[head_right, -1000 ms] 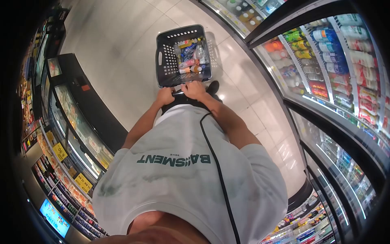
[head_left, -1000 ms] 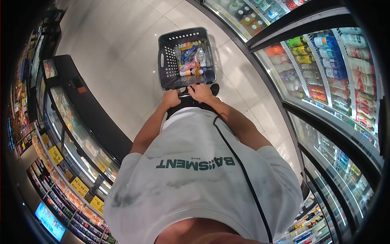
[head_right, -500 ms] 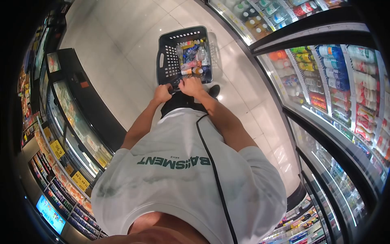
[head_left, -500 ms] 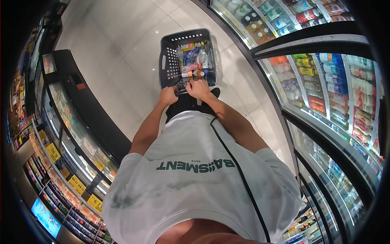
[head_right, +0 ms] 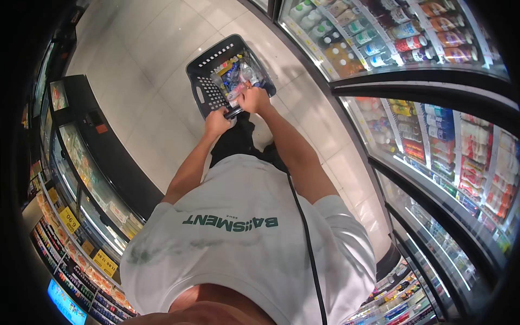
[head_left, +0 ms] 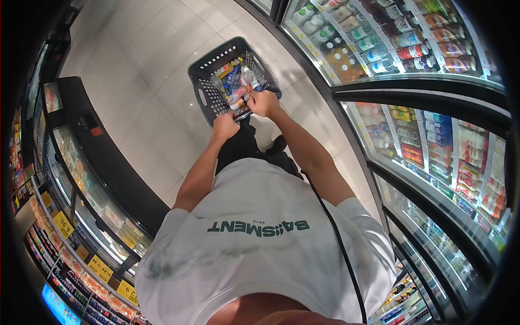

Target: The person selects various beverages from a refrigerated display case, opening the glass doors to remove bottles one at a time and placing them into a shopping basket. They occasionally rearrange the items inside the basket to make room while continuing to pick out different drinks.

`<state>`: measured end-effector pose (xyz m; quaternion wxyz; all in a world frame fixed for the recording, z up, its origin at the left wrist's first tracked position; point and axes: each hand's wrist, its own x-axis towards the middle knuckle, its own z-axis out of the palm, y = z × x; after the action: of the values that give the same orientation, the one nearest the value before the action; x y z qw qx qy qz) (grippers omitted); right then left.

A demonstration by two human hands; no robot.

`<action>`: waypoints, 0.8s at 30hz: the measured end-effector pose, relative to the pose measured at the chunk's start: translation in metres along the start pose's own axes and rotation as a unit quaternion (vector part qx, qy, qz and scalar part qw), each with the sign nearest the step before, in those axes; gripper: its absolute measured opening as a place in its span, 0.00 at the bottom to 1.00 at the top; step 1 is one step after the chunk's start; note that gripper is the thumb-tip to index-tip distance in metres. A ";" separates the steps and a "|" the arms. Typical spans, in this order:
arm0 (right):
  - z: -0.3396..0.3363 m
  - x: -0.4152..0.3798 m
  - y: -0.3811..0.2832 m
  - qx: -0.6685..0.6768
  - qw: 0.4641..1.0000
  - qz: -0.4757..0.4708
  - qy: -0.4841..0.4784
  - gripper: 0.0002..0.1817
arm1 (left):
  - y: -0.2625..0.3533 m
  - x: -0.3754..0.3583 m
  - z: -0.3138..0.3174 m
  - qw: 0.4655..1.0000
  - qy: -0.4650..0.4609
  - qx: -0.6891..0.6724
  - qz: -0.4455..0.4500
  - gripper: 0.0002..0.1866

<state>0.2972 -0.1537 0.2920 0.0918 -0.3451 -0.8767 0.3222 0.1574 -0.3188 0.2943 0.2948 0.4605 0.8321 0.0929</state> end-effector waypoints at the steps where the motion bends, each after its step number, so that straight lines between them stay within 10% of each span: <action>1: 0.006 0.013 0.003 -0.003 1.000 0.003 -0.002 0.13 | 0.005 0.007 -0.011 1.000 -0.003 -0.006 0.004 0.16; 15: 0.026 0.006 -0.021 -0.021 0.991 0.007 -0.131 0.08 | -0.042 -0.004 -0.001 0.988 0.014 -0.059 0.139 0.11; 24: 0.142 0.178 0.105 0.046 0.943 0.228 -0.238 0.21 | -0.035 -0.017 0.014 0.995 0.028 -0.066 0.064 0.18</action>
<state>0.1669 -0.0485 0.1049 -0.1795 -0.4441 -0.7551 0.4476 0.1473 -0.3534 0.2749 0.2949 0.4891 0.8011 0.1793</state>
